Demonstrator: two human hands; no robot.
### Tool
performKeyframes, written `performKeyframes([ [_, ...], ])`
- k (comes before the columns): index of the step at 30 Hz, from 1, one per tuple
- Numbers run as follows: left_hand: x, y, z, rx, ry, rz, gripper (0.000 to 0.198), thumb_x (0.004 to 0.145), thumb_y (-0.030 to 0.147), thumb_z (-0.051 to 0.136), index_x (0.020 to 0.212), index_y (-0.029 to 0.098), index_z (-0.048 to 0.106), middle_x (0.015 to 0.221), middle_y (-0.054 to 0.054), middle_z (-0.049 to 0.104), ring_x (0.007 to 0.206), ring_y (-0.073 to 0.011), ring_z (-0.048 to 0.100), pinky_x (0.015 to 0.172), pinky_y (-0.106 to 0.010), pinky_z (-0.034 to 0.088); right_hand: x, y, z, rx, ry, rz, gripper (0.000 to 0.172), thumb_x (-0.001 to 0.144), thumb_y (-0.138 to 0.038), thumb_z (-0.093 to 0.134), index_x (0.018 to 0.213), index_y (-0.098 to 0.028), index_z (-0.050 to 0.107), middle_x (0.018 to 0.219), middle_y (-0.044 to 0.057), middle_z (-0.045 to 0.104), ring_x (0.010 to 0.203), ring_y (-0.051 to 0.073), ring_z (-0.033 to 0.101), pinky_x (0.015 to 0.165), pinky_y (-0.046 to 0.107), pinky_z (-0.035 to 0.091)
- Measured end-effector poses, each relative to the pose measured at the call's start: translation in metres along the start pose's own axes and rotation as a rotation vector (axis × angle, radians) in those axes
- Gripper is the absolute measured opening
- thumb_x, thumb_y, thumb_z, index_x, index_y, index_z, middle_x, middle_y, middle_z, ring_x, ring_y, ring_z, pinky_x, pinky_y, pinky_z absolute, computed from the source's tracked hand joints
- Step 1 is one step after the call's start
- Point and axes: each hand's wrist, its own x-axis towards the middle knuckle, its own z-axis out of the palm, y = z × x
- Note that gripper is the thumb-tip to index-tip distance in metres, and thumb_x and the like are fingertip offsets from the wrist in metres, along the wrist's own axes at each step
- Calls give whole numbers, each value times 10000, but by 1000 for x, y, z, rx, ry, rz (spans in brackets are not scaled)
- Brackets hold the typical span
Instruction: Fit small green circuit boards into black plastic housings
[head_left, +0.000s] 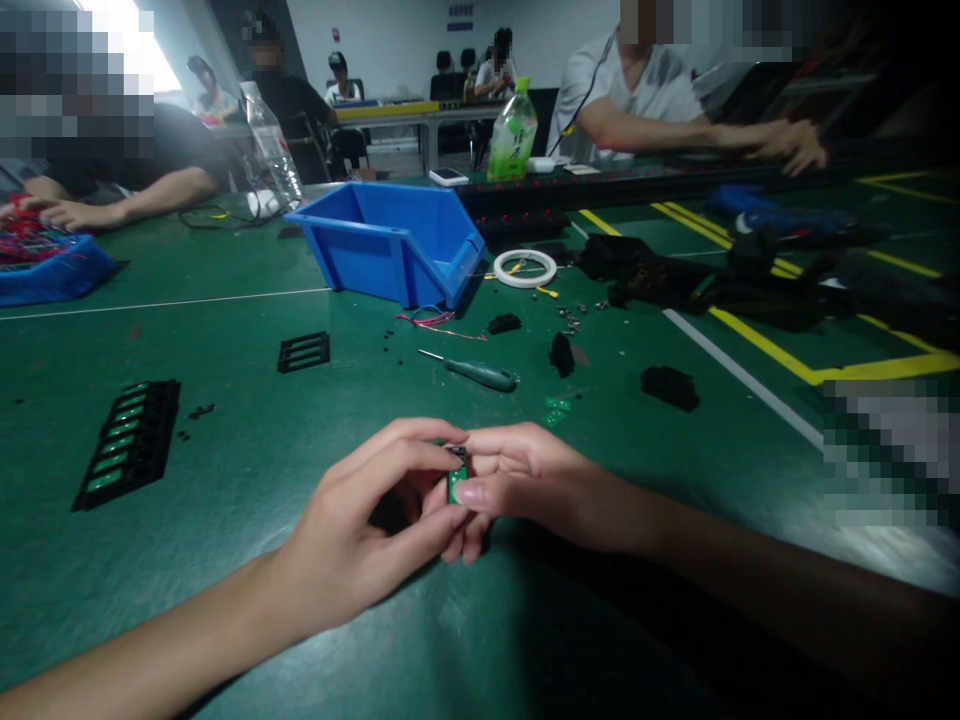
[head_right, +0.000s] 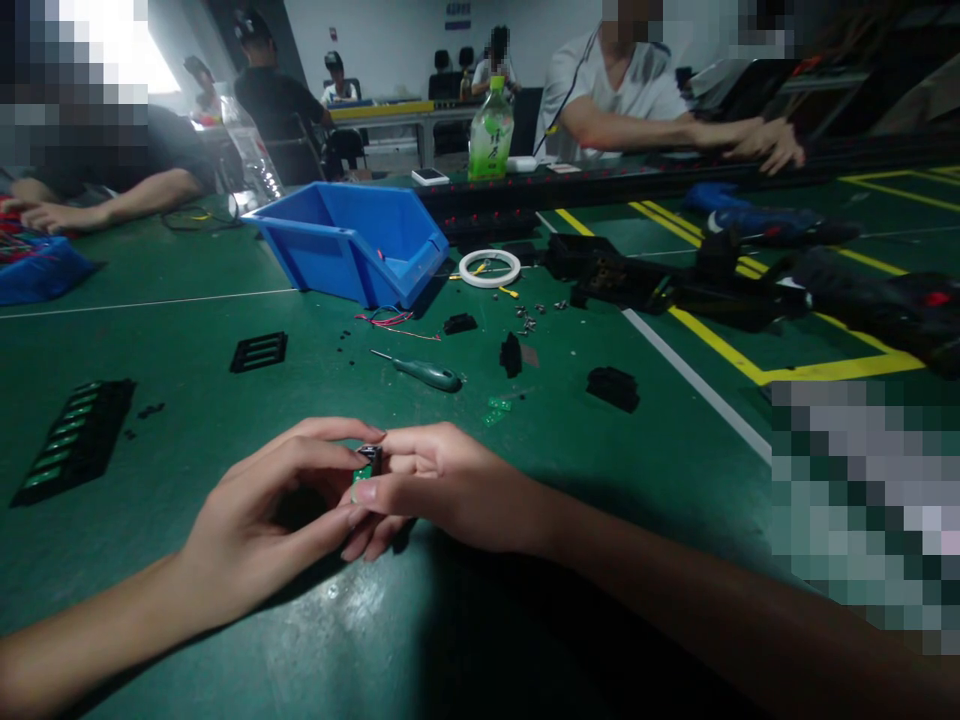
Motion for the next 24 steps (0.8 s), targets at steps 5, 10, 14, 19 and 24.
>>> performKeyframes([
  [5, -3, -3, -1, 24, -35, -7, 239, 920, 155, 719, 1142, 205, 648, 1288, -124, 652, 1141, -228, 700, 755, -241, 613, 1, -1, 4, -40, 59, 2, 348, 902, -387, 749, 1055, -81, 688, 906, 92, 721, 791, 157, 714, 750, 275, 588],
  [10, -4, -6, -1, 40, -47, 3, 235, 933, 166, 705, 1157, 196, 639, 1313, -146, 643, 1095, -224, 705, 761, -259, 606, 3, 1, 5, -52, 82, -1, 345, 889, -393, 758, 1031, -88, 683, 890, 84, 717, 774, 157, 708, 732, 277, 586],
  [14, -3, -6, -1, 39, -53, 5, 215, 934, 157, 704, 1132, 203, 632, 1312, -133, 636, 1104, -217, 697, 776, -258, 598, 3, 3, 4, -44, 89, -1, 329, 892, -379, 759, 1027, -90, 677, 877, 80, 723, 764, 154, 712, 723, 268, 583],
  [19, -3, -4, 0, 47, -57, -11, 205, 932, 151, 709, 1112, 210, 629, 1316, -115, 626, 1110, -210, 698, 754, -238, 591, 3, 3, 5, -60, 74, -3, 331, 920, -373, 734, 1064, -81, 672, 882, 81, 725, 757, 145, 707, 720, 257, 578],
  [24, -2, -5, -1, 37, -66, -17, 200, 936, 151, 704, 1111, 209, 627, 1312, -114, 624, 1121, -212, 694, 746, -232, 585, 2, 2, 5, -76, 77, -19, 311, 931, -377, 719, 1052, -93, 676, 875, 76, 722, 768, 150, 713, 709, 253, 579],
])
